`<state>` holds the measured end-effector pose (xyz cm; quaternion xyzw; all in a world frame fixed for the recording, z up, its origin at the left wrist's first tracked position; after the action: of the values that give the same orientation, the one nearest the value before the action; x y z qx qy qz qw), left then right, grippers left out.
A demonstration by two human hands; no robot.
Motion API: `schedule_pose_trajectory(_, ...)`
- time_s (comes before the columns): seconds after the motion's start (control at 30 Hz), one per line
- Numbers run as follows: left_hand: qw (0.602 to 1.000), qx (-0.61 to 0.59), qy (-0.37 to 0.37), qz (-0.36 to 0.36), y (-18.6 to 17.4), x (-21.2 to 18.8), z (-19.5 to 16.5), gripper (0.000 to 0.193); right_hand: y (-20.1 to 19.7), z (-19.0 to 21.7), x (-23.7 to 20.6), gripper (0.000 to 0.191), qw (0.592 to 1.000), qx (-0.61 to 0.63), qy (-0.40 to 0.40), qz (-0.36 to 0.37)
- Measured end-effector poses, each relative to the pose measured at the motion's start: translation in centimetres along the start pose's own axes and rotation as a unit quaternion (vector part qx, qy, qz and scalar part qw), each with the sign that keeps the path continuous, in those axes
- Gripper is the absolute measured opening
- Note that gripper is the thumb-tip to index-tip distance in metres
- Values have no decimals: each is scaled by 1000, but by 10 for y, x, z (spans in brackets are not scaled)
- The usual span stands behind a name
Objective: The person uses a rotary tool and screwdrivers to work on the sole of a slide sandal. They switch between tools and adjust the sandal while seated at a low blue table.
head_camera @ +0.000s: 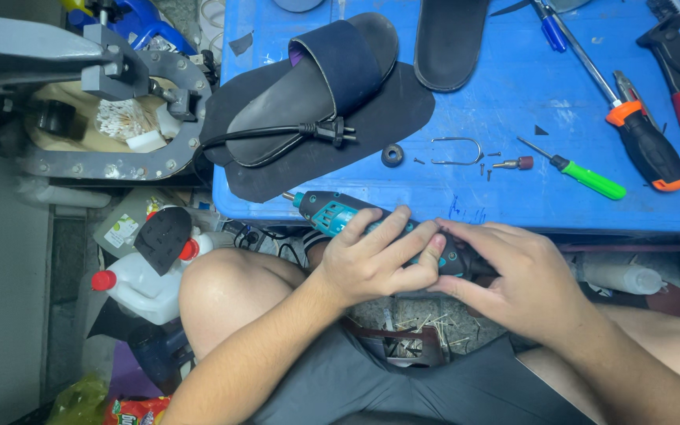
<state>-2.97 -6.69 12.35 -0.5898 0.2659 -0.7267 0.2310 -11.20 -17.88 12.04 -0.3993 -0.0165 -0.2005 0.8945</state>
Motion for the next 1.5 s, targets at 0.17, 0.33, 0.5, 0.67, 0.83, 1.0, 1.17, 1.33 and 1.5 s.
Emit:
schedule_pose_trajectory(0.17, 998, -32, -16, 46, 3, -5, -10, 21, 17, -8, -7, 61, 998, 17, 59, 32)
schedule_pose_trajectory(0.33, 959, -166, -140, 184, 9, -11, -2, 49, 12, 9, 2, 58, 997, 4, -16, 79)
schedule_pose_trajectory(0.5, 810, -405, -261, 333, 44, -30, 2, 73, 22, 10, 0, 57, 985, -12, -74, 155)
schedule_pose_trajectory(0.67, 750, -466, -262, 389, 65, -39, -8, 76, 33, -4, 2, 57, 974, -7, -32, 223)
schedule_pose_trajectory(0.83, 771, -453, -265, 359, 62, -40, -9, 78, -19, 6, 13, 62, 982, 75, -58, 164)
schedule_pose_trajectory(1.0, 708, -492, -366, 351, 68, -53, 5, 82, -89, -52, -3, 25, 990, -102, 39, -91)
schedule_pose_trajectory(1.17, 663, -518, -411, 352, 78, -60, 10, 75, -74, -94, -16, 15, 953, -274, 43, -120)
schedule_pose_trajectory(1.33, 681, -485, -421, 351, 79, -65, 17, 70, -84, -52, -20, 15, 955, -217, 21, -202)
schedule_pose_trajectory(1.5, 689, -471, -430, 345, 79, -65, 20, 70, -52, 10, -30, 24, 989, -86, -40, -111)
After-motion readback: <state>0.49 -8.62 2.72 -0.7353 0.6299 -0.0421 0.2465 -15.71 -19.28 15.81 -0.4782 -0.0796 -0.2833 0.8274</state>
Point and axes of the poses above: each hand's wrist, its own x-axis towards the middle knuckle, its own y-axis out of the palm, z = x × y, the point moved 9 cm from there along x, towards the middle knuckle, and after that the axes turned 4 degrees about x, right-handed, at the moved point
